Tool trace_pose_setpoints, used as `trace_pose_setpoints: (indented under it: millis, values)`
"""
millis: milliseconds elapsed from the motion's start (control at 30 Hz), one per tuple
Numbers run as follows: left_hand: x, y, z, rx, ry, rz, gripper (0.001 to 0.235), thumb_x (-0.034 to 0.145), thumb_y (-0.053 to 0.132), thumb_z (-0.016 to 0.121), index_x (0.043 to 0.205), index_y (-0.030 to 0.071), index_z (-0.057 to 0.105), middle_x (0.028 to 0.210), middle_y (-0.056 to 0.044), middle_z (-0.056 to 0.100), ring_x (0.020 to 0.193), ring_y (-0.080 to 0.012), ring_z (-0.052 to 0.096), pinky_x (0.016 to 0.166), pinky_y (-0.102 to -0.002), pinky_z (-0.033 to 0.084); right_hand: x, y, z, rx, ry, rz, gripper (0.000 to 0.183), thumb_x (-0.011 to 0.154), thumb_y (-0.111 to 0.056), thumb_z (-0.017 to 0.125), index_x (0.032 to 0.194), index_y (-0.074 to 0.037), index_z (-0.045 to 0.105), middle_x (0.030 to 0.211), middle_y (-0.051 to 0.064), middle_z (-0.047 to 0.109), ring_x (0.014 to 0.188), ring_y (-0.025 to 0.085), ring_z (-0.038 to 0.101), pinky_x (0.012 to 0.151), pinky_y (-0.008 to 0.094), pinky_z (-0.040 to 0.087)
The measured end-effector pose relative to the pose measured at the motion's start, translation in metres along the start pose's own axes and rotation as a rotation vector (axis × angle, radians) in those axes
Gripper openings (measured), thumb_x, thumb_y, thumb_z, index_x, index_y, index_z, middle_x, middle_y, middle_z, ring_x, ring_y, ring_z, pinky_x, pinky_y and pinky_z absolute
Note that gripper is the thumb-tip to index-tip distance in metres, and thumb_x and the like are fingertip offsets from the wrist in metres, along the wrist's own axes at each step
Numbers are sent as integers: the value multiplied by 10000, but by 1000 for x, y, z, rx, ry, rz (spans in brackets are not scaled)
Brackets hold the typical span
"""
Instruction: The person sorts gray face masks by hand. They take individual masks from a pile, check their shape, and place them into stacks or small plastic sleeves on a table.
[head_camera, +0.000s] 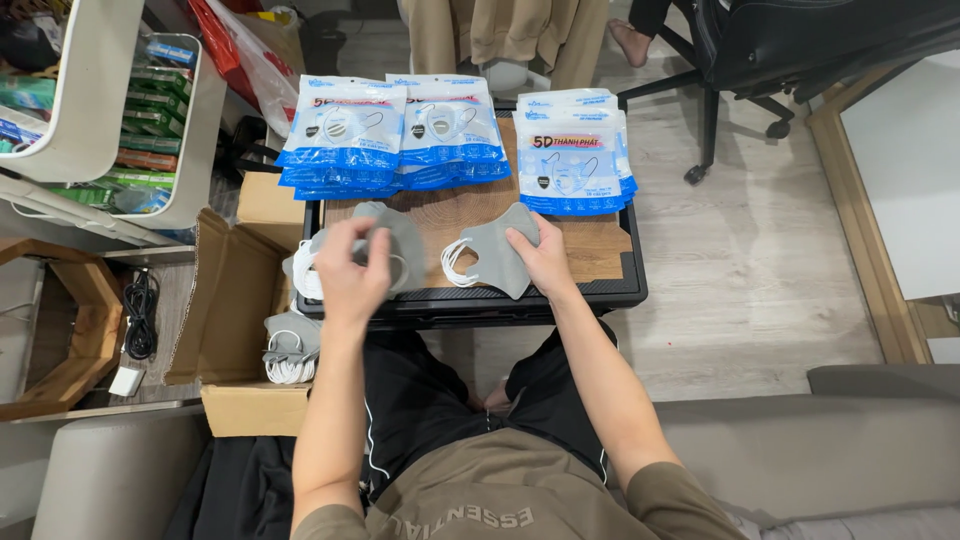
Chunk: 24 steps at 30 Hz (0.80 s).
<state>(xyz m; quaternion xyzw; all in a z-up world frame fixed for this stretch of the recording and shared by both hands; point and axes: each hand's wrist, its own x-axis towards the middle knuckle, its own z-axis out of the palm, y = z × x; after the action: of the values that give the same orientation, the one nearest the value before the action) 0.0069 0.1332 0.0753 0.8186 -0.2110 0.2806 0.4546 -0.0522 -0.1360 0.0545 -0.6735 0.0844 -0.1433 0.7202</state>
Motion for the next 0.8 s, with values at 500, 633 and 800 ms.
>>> trace_pose_setpoints:
  millis: [500, 633, 800]
  values:
    - [-34, 24, 143, -327, -127, -79, 143, 876, 216, 842, 998, 169, 782, 798, -36, 725, 840, -253, 702, 804, -351, 558, 16, 87, -22, 263, 50, 59, 384, 1103, -337, 481, 1140, -51, 735, 1018, 69, 736, 882, 127, 671, 830, 335, 594]
    - [-32, 27, 151, -281, -54, 25, 148, 878, 237, 855, 1002, 191, 787, 797, 9, 697, 864, -207, 653, 849, -327, 513, 20, 107, -26, 291, 53, 32, 449, 1106, -381, 457, 1106, -38, 748, 984, 87, 749, 857, 133, 691, 784, 321, 607]
    - [-34, 27, 158, -222, 5, 98, 157, 889, 260, 841, 999, 178, 764, 773, 16, 644, 861, -205, 630, 817, -335, 500, 16, 91, -22, 253, 50, 7, 379, 1098, -310, 480, 1025, -48, 744, 900, 36, 710, 799, 92, 639, 743, 269, 580]
